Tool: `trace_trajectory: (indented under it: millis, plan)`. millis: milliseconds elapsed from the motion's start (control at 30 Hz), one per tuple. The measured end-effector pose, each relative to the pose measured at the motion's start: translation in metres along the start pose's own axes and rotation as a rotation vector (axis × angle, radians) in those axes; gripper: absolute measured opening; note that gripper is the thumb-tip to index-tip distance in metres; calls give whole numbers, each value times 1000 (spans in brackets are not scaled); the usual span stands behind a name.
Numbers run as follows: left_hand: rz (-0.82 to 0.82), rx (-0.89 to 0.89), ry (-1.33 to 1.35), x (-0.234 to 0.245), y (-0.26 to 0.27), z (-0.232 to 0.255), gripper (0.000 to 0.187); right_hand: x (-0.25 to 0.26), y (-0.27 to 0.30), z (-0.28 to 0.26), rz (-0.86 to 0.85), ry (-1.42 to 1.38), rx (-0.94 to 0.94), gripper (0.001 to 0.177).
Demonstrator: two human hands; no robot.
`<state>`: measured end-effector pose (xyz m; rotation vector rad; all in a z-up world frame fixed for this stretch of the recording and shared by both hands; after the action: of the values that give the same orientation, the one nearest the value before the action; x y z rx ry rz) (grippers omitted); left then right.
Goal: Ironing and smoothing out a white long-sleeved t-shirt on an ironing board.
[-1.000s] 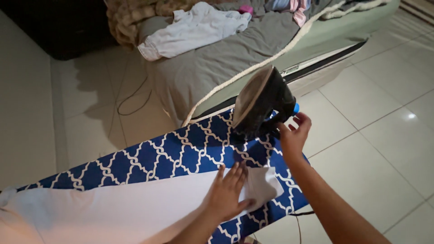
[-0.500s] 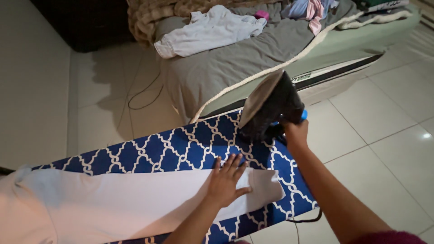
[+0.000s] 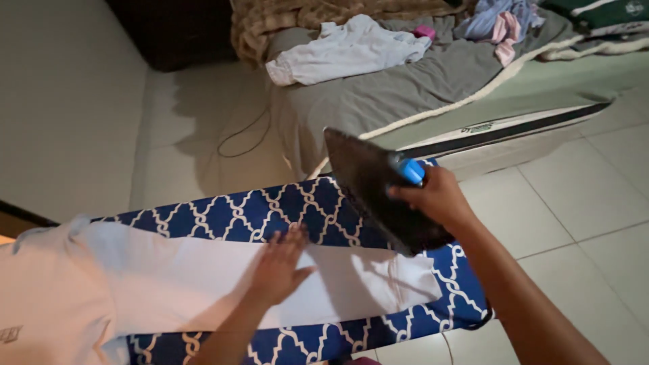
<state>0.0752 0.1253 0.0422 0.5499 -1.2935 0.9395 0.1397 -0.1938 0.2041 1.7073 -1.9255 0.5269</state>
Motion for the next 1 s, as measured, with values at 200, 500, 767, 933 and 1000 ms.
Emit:
trace_trajectory:
  millis: [200, 500, 767, 933, 1000]
  plan:
    - [124, 45, -62, 24, 46, -49, 72, -25, 23, -44, -211, -40, 84, 39]
    - [148, 172, -226, 22, 87, -137, 60, -85, 70, -94, -401, 619, 164, 53]
    - [90, 239, -34, 58, 72, -222, 30, -147, 94, -100, -514, 786, 234, 55]
    - [-229, 305, 39, 70, 48, -260, 28, -179, 83, -112, -546, 865, 261, 57]
    - [-281, 295, 6, 60, 45, -285, 17, -194, 79, -115, -515, 801, 321, 59]
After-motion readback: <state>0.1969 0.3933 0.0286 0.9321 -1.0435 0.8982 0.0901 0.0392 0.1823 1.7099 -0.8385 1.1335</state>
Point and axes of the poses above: each hand's wrist, its own y-axis away from the middle knuckle, its own x-axis out of the back of the hand, z = x × y, the point moved 6 cm from there along -y, towards the middle knuckle, and after that the axes turned 1 degree about z, right-handed, at the moved point
